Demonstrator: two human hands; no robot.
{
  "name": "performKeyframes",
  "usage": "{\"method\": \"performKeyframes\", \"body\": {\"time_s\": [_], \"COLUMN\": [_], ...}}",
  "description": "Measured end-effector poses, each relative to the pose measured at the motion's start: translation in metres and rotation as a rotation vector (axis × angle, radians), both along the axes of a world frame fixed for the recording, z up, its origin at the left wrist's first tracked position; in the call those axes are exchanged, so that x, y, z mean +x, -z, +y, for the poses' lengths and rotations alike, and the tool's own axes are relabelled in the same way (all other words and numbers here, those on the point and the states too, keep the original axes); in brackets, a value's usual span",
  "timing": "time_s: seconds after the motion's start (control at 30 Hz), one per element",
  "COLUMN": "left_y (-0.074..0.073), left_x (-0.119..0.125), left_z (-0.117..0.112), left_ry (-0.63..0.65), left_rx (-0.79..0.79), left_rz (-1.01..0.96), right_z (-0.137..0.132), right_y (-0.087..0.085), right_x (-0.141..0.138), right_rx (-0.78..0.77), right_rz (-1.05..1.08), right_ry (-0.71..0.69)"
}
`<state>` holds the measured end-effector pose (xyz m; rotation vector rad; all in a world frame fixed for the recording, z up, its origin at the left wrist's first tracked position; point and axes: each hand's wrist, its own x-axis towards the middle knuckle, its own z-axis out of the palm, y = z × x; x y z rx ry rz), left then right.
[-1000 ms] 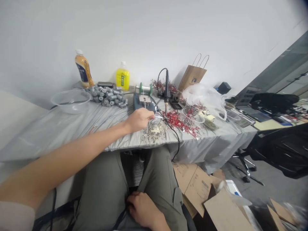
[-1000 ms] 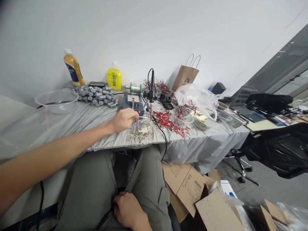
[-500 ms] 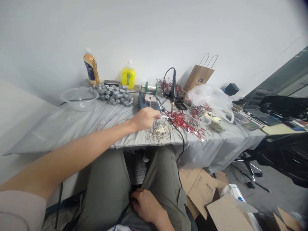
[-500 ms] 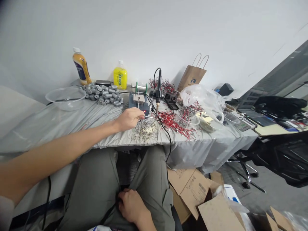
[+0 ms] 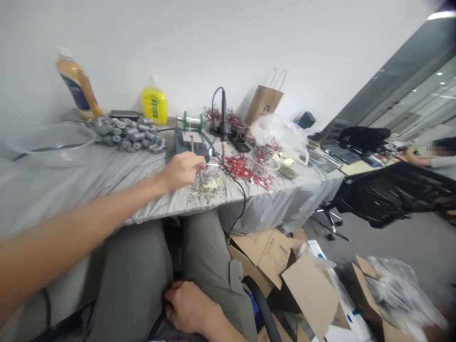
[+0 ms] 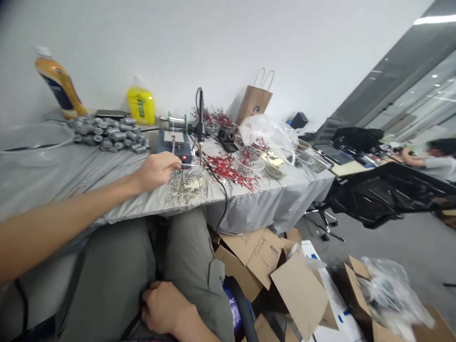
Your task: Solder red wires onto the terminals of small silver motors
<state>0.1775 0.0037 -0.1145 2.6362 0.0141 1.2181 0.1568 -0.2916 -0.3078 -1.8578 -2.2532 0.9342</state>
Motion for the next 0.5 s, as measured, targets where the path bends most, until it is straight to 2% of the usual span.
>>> {"method": "performKeyframes", "body": {"time_s": [0.13, 0.33, 0.43, 0.5], "left_y": [-0.003, -0.004, -0.001, 0.001], "left_x": [-0.004, -0.006, -0.004, -0.004], "left_z": [-0.002, -0.003, -0.001, 0.001], "left_ry": [-0.019, -0.065, -0.081, -0.095], "left_rx": [-0.015, -0.027, -0.028, -0.027], "left_rz": [0.006, -0.006, -0.046, -0.087], "right_z": [0.012, 0.02, 0.013, 0.007], "right_y": [-0.002, -0.017, -0.021, -0.016], "right_x": [-0.015, -0.028, -0.034, -0.041], "right_rx": [0.102, 0.069, 0.106, 0.16], "right_rz": [-0.049, -0.083, -0.09, -0.085], "right_ry": [-0.143, -0.251, -0.258, -0.211]}}
